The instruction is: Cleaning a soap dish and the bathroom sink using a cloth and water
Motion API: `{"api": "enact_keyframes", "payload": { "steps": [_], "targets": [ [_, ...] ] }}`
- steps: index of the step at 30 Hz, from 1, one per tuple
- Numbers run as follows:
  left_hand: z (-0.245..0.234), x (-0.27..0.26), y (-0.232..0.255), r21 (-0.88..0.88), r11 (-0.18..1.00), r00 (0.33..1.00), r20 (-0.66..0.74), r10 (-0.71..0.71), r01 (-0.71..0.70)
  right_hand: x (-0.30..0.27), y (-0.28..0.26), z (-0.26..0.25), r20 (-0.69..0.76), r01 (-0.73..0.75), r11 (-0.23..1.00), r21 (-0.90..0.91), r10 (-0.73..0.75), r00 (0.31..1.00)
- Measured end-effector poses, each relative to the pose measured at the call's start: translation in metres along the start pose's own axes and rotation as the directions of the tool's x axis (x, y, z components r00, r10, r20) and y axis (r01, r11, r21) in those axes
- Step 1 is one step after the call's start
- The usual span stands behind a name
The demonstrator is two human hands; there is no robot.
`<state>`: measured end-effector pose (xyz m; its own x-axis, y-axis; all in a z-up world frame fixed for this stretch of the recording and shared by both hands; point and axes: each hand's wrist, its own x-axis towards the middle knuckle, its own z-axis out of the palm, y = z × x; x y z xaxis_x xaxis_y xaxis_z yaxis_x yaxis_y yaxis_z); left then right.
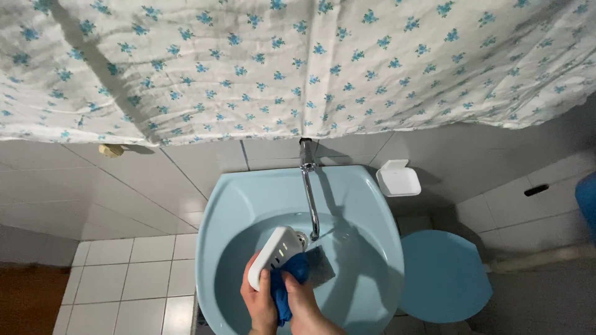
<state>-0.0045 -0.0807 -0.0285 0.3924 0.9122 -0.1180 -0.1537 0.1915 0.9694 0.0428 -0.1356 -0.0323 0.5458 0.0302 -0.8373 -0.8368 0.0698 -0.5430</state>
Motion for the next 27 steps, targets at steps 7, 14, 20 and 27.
{"api": "enact_keyframes", "payload": {
  "steps": [7, 14, 20, 27],
  "targets": [
    [-0.051, 0.031, -0.035, -0.024, 0.992, 0.983, -0.129, -0.130, 0.127, 0.050, 0.024, -0.027, 0.337, 0.247, 0.935, -0.254, -0.153, 0.929],
    [-0.047, 0.042, 0.015, -0.225, 0.926, 0.928, -0.151, -0.340, 0.302, -0.042, -0.088, -0.022, 0.402, 0.494, 0.630, -0.599, -0.297, 0.866],
    [-0.010, 0.027, 0.016, -0.229, 0.919, 0.933, -0.089, -0.348, 0.321, -0.042, -0.074, 0.021, 0.583, 0.850, 0.157, -0.503, -0.664, 0.468],
    [-0.023, 0.039, 0.012, -0.336, 0.811, 0.858, -0.014, -0.513, 0.479, -0.095, -0.090, 0.030, 0.854, 0.946, 0.183, -0.268, -0.409, 0.321]
  ]
}}
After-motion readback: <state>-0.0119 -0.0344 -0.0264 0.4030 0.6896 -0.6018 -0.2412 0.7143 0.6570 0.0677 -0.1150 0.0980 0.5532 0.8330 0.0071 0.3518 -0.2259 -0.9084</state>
